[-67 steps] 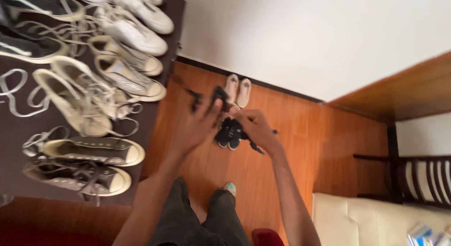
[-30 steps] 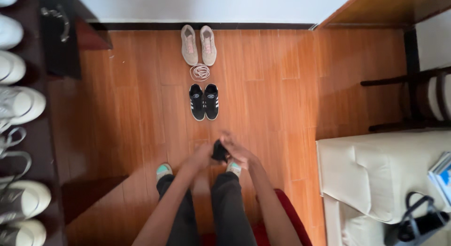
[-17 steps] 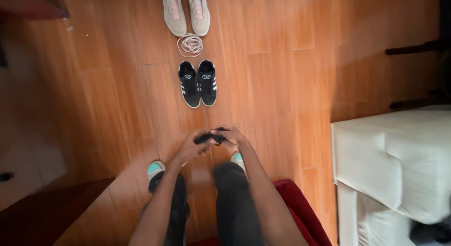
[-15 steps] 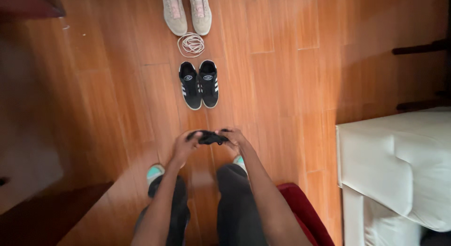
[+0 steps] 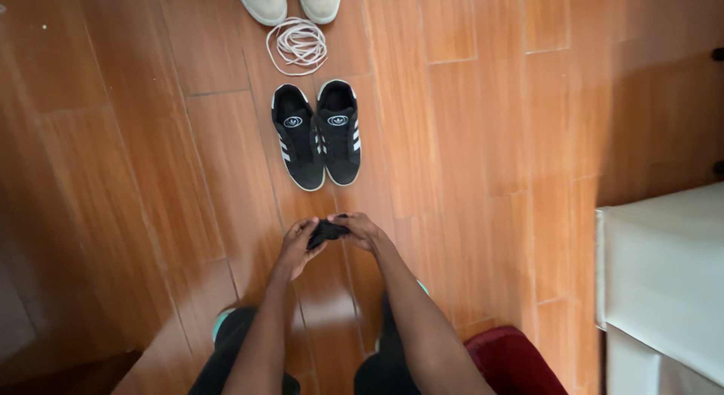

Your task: The person removes shoelaces from several pairs of shoes on a table, then places the shoes and laces on the floor in organized rows. The person handles multiple pairs of sneakers and canvas shoes, separating laces and arranging them systematically.

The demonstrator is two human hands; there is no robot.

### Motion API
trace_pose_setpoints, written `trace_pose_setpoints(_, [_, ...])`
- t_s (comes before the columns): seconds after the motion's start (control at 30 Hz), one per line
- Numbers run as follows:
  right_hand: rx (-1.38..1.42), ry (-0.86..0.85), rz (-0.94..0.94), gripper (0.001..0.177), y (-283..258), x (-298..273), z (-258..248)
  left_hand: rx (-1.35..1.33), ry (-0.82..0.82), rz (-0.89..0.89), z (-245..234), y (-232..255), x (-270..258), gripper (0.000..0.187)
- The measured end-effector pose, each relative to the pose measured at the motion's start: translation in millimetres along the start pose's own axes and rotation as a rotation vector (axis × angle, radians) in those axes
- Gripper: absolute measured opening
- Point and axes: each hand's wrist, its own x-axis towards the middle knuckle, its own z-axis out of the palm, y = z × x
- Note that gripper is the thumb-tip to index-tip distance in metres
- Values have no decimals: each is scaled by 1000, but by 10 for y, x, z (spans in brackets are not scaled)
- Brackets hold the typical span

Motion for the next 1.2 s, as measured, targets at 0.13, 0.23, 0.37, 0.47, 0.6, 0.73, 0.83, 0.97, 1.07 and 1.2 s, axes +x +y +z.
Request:
trace_pose_setpoints(0.13, [5,43,-33,26,164,420,-198,197,132,95,-295,-301,602,34])
trace_pose_setpoints(0.23, [-70,194,-155,25,290,725,-258,280,209,116,-356,-420,945,31])
trace_pose_setpoints(0.37, [-142,357,-262,25,354,880,-334,475,252,170,-342,-520,1155,32])
trace_pose_setpoints(0.47, [-244,448,-328,26,357,834,-298,586,267,342,-357,-567,1197,35])
trace_pose_setpoints(0.6, [-446,578,-411,34,334,595,-255,567,327,401,-439,-625,1024,37])
trace_pose_setpoints(0.73, [-604,870,-583,39,408,-77,-192,477,480,407,-534,-697,284,40])
trace_pose_setpoints(0.83, [-684,802,-500,39,568,-803,-31,175,403,260,-454,-732,-447,40])
trace_pose_setpoints(0.97, [-756,814,-399,42,540,-1675,388,160,335,283,-213,-629,-1518,41])
trace_pose_setpoints(1.07, [-818,758,-403,51,351,-2391,815,5,265,318,144,-296,-2162,26])
trace_pose_setpoints(1.2, [-380,567,-158,40,-136,-3242,1542,7,328,315,481,233,-3099,28])
